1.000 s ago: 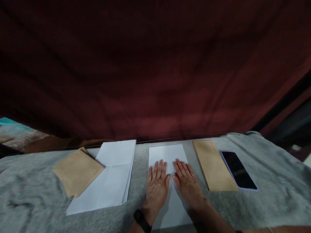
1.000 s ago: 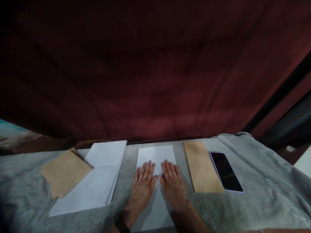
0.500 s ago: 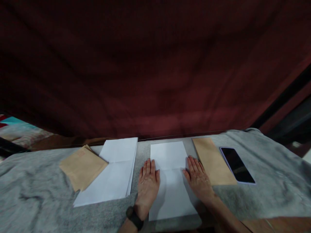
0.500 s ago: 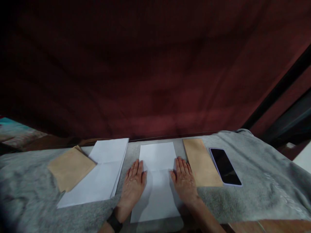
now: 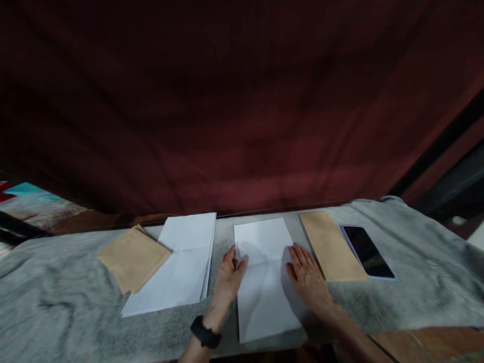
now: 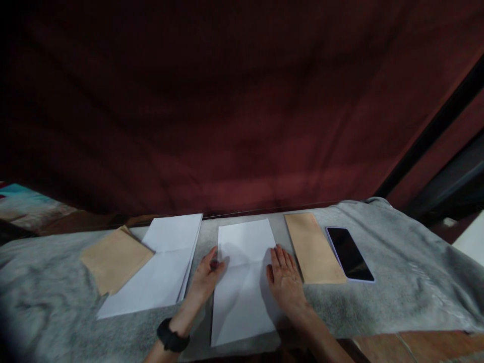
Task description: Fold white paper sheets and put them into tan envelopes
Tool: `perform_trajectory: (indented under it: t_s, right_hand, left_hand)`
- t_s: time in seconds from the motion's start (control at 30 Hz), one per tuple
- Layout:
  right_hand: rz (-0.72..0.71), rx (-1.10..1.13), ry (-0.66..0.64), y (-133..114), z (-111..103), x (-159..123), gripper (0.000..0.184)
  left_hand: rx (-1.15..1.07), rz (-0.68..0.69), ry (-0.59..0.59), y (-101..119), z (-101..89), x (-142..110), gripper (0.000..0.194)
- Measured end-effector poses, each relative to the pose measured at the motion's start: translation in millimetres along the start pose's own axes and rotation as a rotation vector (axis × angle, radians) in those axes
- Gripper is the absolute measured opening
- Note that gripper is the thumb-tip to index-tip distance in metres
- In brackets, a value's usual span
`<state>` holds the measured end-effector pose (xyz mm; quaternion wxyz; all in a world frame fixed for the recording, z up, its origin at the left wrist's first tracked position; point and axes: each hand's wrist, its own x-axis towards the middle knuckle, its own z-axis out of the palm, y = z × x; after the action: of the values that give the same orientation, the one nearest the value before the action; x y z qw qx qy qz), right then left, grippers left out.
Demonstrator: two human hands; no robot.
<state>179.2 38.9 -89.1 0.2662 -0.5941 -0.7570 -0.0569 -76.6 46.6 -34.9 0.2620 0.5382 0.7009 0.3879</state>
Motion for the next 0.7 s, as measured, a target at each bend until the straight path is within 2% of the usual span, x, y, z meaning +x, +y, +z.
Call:
perform_trajectory:
  t_s: [0.13,0.23,0.47,0.6,0.7]
  right_hand:
    - [0.021,0.026,-0.008,2,-4,2,0.049]
    - [0.052,0.056,-0.037,4,-7,5,0.047]
    - [0.157,0.386,-0.028,16,-9,14,0.042]
    - [0.204,0.503,-0.048,22,-8,19,0.040]
    - [0.387,0.766,-0.100,23,-7,19,0.053]
  left_hand:
    - [-0.237,-0.163,-0.040,1,2.0,-2,0.065]
    - [-0.325,-0.207,-0.023,0,4.5,-3,0.067]
    - [-0.376,-0.154,-0.089,9,1.8,-5,0.020]
    - [-0.411,-0.164,-0.024,11,-1.8,1,0.011]
    - [-0.480,-0.196,-0.019,13,-3.7,7,0.017]
